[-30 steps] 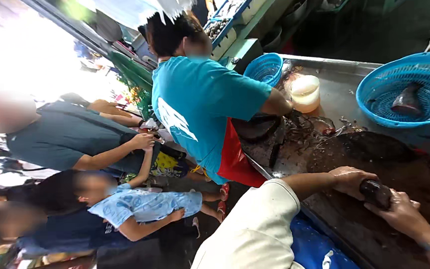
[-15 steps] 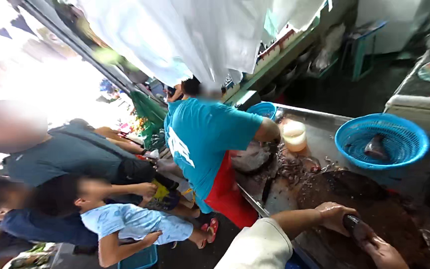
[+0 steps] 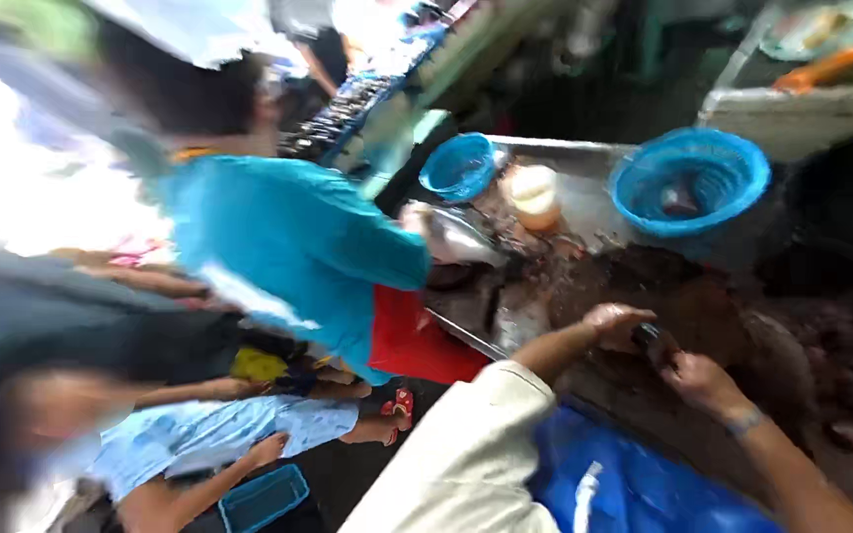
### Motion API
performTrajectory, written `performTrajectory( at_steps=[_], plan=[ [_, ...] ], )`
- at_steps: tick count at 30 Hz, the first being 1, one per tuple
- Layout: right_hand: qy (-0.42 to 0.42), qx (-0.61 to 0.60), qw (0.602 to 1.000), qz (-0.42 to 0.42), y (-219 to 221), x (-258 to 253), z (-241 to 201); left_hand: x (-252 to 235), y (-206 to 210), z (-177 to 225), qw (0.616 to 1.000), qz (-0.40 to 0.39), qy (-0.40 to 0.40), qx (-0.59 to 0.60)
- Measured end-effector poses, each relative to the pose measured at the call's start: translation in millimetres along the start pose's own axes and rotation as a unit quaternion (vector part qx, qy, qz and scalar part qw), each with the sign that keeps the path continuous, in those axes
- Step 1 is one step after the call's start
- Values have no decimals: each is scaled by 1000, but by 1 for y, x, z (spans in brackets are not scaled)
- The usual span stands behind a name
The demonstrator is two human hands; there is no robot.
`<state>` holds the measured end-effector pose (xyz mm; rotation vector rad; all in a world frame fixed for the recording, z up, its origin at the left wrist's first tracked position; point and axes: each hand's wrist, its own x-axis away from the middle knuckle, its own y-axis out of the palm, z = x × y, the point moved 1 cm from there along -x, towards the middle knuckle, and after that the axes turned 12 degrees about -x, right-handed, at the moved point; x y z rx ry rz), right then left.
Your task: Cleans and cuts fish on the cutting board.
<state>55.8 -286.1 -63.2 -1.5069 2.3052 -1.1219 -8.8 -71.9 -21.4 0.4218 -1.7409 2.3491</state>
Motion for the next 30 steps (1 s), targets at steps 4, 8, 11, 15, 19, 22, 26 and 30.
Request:
performTrajectory(
  at_steps=[4, 8, 11, 15, 19, 22, 26, 30],
  plan=[
    [33, -32, 994, -99, -15, 8, -6, -10, 14, 0, 1000, 17, 13, -22],
    [33, -117, 987, -100, -9, 27, 13, -17, 17, -3, 999, 4, 24, -26],
    [124, -99, 986, -59, -22, 41, 17, -16, 17, -3, 1000, 9, 13, -27],
    [230, -54, 953, 189, -44, 54, 17, -11, 16, -2, 1000, 16, 1, -12],
    [51, -153, 930, 331, 9, 29, -23, -7, 18, -6, 999, 33, 7, -18],
    [94, -193, 933, 289, 47, 5, -19, -6, 17, -6, 999, 43, -5, -11],
    [146, -294, 930, 165, 40, -1, 1, -3, 25, -9, 998, 57, 1, -2],
    [224, -398, 890, 8, 22, -10, 0, -12, 45, -26, 996, 66, 54, -22]
  ],
)
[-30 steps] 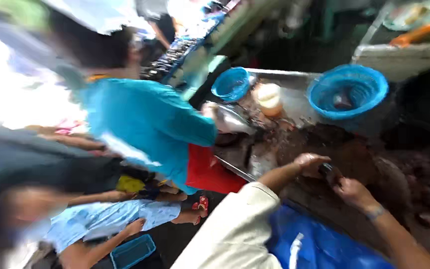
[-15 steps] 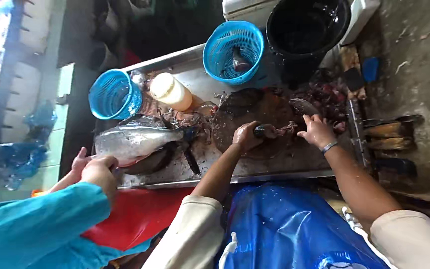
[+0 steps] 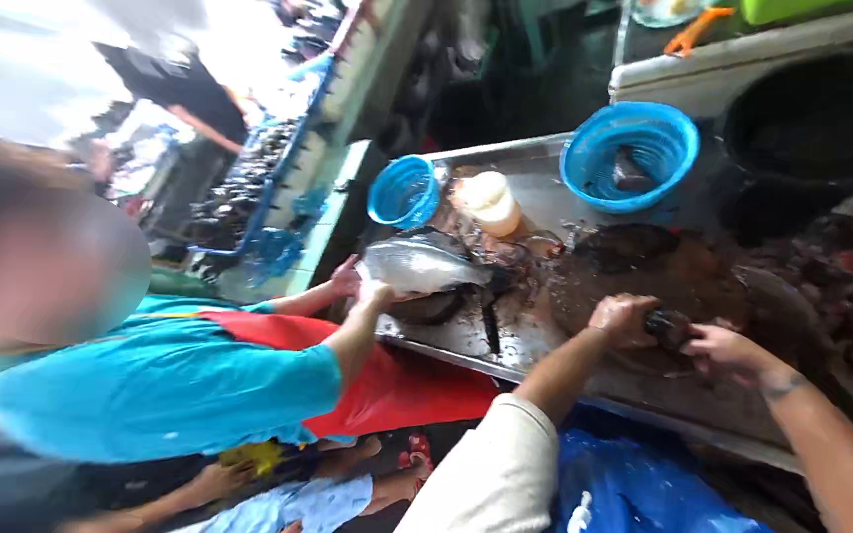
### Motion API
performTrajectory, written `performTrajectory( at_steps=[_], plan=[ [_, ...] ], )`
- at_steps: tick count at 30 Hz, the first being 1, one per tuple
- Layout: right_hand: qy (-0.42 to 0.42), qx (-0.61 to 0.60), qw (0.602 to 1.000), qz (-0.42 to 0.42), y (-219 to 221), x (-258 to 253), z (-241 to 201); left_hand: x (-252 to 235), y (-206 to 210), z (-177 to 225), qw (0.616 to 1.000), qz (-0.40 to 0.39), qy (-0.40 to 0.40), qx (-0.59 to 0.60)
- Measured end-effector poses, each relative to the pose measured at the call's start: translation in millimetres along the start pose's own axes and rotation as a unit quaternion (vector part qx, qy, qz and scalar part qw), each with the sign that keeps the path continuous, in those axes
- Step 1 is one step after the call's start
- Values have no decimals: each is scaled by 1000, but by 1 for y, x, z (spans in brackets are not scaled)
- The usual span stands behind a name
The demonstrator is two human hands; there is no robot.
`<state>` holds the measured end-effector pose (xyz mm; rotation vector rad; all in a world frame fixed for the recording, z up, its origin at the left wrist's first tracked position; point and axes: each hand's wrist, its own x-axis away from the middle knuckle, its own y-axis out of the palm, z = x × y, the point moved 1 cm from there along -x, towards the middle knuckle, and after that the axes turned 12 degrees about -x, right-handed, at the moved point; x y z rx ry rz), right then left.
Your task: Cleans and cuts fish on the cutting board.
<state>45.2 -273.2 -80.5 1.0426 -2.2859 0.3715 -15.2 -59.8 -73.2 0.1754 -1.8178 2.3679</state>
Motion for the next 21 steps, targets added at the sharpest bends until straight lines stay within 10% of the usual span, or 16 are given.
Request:
performTrajectory(
  at_steps=[5, 14, 21],
  plan=[
    [91, -195, 975, -62, -2, 0, -4, 6, 11, -7, 998, 27, 57, 8],
    [68, -138, 981, -122, -5, 1, 5, 6, 20, -6, 994, 50, 95, -7],
    [-96, -63, 991, -63, 4, 13, 34, 8, 17, -1, 995, 39, 92, -24]
  ],
)
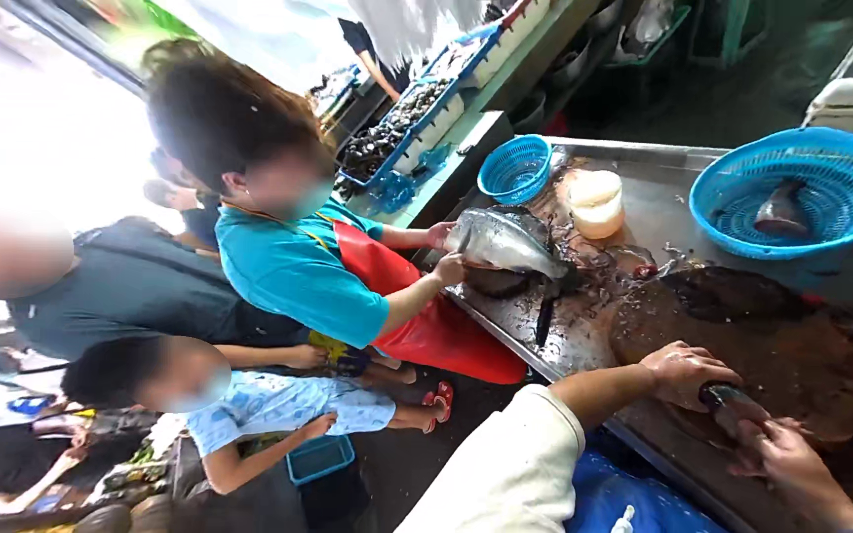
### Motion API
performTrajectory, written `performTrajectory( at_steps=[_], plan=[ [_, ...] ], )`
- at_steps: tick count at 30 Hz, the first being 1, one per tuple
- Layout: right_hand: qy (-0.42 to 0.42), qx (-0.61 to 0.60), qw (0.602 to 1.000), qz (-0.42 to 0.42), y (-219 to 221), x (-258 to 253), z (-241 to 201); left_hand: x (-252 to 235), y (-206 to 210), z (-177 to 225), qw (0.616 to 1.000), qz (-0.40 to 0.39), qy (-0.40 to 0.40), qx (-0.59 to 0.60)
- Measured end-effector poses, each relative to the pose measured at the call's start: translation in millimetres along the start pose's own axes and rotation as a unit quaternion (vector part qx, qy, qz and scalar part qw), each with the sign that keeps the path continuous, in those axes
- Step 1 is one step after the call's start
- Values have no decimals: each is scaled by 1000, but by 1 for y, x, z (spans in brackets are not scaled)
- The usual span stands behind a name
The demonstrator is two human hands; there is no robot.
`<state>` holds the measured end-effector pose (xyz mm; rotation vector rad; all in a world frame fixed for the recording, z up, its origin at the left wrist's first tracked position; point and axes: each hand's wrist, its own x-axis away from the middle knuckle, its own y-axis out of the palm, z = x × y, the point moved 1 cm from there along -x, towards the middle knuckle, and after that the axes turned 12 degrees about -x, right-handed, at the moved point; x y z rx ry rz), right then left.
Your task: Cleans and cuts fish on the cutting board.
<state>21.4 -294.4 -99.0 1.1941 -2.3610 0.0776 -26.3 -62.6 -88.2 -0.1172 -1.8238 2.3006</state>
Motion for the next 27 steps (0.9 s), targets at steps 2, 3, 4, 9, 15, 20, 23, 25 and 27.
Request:
performTrajectory(
  at_steps=[2, 3, 4, 9, 15, 20, 23, 25, 27],
  plan=[
    [-54, 88, 995, -5, -5, 2, 6, -2, 1, 3, 1000, 10, -4, 3],
    [-72, 144, 987, -4, -8, 1, 8, -3, 2, 3, 1000, 13, -6, 4],
    [-89, 208, 974, 1, -10, 0, 8, -3, 1, 4, 1000, 10, -10, 6],
    [-153, 416, 896, 28, -3, 2, -10, -2, -20, 9, 999, -25, -41, 14],
    [-126, 480, 868, 1, -4, 9, -32, -6, -29, 17, 998, -38, -48, 16],
    [-189, 483, 854, 35, -10, 10, -18, -7, -22, 17, 998, -12, -63, 15],
    [-214, 430, 875, 66, -17, 22, -14, -9, -24, 22, 995, -20, -93, 17],
    [-218, 362, 899, 114, -32, 40, -15, -13, -30, 25, 991, -51, -124, 24],
    [-206, 332, 905, 170, -53, 62, -30, -18, -36, 25, 987, -69, -139, 33]
  ],
)
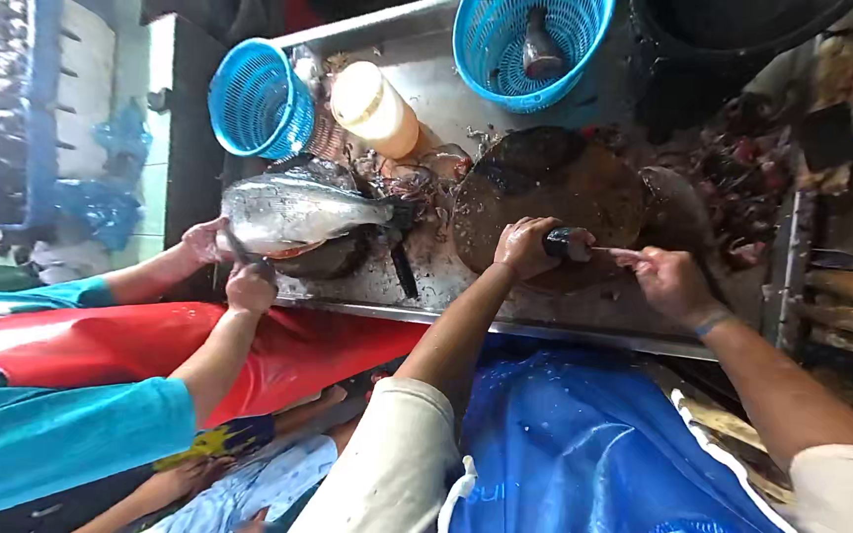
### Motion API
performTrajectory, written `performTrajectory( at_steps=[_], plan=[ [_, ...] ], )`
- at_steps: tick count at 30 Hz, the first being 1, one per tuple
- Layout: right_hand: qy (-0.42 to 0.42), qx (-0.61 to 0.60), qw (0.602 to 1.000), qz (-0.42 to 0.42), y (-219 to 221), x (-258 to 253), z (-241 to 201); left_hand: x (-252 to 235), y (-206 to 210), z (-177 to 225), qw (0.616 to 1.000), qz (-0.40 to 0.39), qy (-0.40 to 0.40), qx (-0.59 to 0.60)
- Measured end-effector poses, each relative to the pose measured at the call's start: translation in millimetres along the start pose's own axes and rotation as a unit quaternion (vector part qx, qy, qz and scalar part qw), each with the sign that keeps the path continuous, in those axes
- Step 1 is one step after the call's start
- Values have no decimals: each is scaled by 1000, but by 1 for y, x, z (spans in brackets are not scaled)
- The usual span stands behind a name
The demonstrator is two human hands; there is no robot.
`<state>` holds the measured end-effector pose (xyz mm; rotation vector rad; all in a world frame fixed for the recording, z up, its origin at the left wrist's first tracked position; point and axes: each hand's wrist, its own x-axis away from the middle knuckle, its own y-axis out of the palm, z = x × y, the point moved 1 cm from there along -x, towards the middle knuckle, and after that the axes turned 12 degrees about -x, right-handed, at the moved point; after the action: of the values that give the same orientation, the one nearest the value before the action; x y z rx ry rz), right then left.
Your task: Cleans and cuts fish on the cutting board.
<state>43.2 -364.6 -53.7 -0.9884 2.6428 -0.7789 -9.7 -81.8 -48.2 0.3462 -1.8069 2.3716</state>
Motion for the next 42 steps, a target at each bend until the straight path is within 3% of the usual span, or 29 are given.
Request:
performTrajectory(
  at_steps=[4, 6, 8, 11, 13, 16, 21, 23, 29, 32, 35, 37, 39, 42],
  plan=[
    [46, -61, 985, 157, -67, -9, -29, 1, -2, 1, 1000, 2, -3, 8],
    [76, -95, 975, 184, -75, -44, -10, 3, -3, 4, 1000, 16, -15, 9],
    [185, -102, 973, 92, -65, -60, 15, 11, 1, 10, 999, 23, -35, 19],
    [195, -128, 968, 90, -2, -55, -4, 10, -8, 9, 996, 44, -55, 56],
    [295, -273, 915, 20, 47, -31, -19, 21, 4, 11, 996, 49, -47, 65],
    [393, -436, 807, -56, 76, -31, -12, 22, 20, 10, 997, 66, -22, 16],
    [340, -489, 748, -293, 73, -49, -14, 22, 36, -13, 991, 86, 99, -2],
    [337, -500, 719, -345, 80, -53, -2, 23, 38, -18, 989, 91, 119, -2],
    [347, -537, 696, -328, 100, -53, 17, 31, 46, -24, 986, 115, 123, -10],
    [400, -501, 727, -246, 93, -54, 7, 29, 44, -22, 989, 105, 107, -1],
    [414, -398, 810, -115, 83, -50, -11, 25, 46, -19, 990, 103, 94, 10],
    [333, -282, 896, -78, 79, -52, -15, 23, 37, -18, 994, 94, 63, 4],
    [200, -133, 968, -70, 65, -54, -29, 27, 15, -11, 998, 64, 10, -4],
    [56, -56, 997, 25, 32, -47, -68, 31, -6, -3, 997, 29, -49, 58]
  ],
)
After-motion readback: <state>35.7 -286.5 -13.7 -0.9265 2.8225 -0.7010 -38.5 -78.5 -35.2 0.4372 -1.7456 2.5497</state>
